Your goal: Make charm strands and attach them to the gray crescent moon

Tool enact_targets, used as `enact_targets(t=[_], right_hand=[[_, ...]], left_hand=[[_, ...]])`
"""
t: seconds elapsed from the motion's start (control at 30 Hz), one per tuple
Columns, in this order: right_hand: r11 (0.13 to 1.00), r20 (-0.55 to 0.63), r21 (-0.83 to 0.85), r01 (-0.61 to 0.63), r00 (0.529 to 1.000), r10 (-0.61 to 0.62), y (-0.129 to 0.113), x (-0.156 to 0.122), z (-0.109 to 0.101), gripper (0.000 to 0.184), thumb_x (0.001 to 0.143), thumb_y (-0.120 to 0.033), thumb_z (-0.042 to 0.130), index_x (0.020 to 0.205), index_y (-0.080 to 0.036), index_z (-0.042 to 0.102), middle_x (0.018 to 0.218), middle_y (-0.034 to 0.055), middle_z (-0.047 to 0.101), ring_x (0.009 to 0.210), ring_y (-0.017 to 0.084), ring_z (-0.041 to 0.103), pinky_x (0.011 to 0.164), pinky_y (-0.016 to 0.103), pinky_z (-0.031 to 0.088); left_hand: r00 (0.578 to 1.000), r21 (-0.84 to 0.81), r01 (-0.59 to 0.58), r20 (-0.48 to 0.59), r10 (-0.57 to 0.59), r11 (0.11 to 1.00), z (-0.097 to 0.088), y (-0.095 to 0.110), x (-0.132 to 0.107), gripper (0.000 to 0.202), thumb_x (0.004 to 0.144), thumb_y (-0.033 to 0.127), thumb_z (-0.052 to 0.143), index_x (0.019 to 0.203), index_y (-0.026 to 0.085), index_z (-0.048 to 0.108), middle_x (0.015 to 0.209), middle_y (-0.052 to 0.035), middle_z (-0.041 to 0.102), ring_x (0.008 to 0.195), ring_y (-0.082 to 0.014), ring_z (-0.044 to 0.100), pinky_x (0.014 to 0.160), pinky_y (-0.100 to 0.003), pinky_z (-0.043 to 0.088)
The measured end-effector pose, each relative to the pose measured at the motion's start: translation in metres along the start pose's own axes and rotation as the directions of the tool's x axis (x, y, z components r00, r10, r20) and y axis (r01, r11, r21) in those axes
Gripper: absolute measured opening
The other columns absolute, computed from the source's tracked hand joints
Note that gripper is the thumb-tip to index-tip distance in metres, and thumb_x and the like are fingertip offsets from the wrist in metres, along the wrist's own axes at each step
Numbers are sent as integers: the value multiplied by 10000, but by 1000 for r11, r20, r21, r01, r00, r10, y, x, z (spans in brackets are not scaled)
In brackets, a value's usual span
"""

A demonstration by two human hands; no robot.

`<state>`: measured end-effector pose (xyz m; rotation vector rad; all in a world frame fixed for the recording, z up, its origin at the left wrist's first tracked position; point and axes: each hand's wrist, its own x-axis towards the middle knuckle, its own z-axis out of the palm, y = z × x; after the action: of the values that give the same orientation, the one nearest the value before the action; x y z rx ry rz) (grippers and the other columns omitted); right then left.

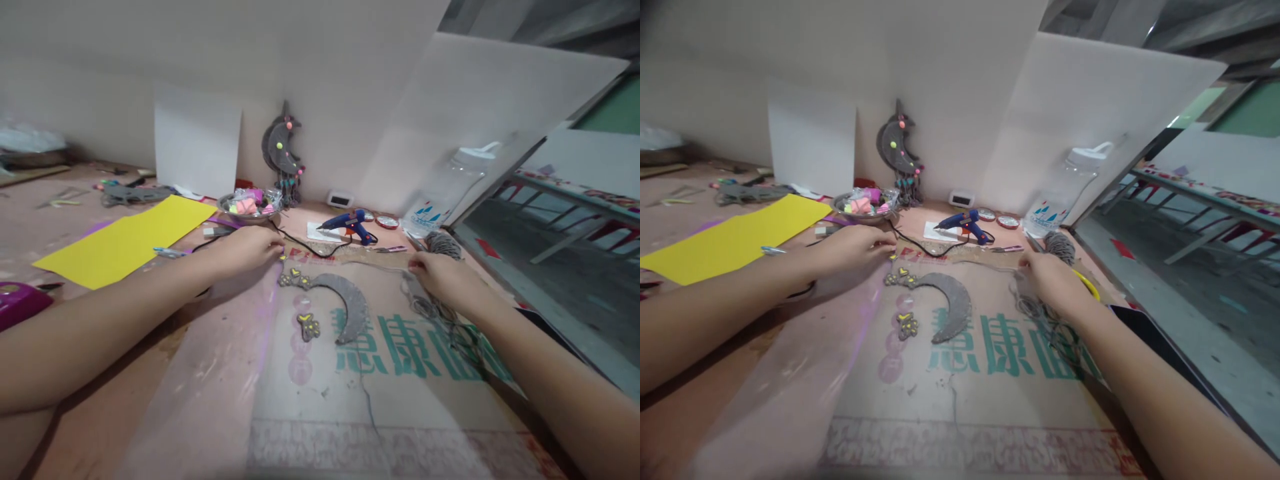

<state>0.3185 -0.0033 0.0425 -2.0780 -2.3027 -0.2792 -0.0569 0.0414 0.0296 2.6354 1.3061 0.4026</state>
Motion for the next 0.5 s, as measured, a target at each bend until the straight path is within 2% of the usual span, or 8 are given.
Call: enact_targets(t=[0.13, 0.33, 0.43, 0.5], right_hand=[[999, -52, 22, -28, 998, 29, 9, 0, -4, 305, 876, -329, 467, 1102, -159, 582, 905, 121, 706, 774, 255, 646, 617, 299, 404], [992, -109, 103, 73, 992, -62, -16, -11, -14, 285, 846, -351, 520, 1062, -182, 599, 797, 64, 694, 687, 211, 636, 569, 269, 394], [987, -116, 138, 87, 991, -71, -28, -15, -15, 281, 841, -350, 526, 1064, -196, 601, 780, 47, 688, 658, 199, 630, 534, 257, 380], [981, -143, 165, 104, 986, -80, -32, -16, -13, 271, 848, -343, 520, 1071, -211, 599, 794, 35, 689, 656, 187, 627, 543, 255, 391]], left_hand=[[1000, -40, 4, 21, -3, 999, 1, 7, -3, 296, 842, 401, 483, 947, 201, 674, 965, -47, 696, 845, -207, 614, 703, -262, 411], [994, -75, 82, -66, -87, 994, 10, 12, -4, 204, 802, 348, 541, 846, 175, 641, 847, -53, 662, 751, -197, 581, 649, -268, 398], [982, -242, 76, -149, -115, 967, 5, 19, -3, 182, 817, 324, 530, 833, 176, 634, 817, -33, 660, 737, -174, 577, 641, -259, 400], [970, -395, 41, -203, -131, 918, -2, 26, -3, 192, 813, 329, 547, 845, 164, 638, 805, -25, 657, 737, -154, 577, 648, -245, 413]])
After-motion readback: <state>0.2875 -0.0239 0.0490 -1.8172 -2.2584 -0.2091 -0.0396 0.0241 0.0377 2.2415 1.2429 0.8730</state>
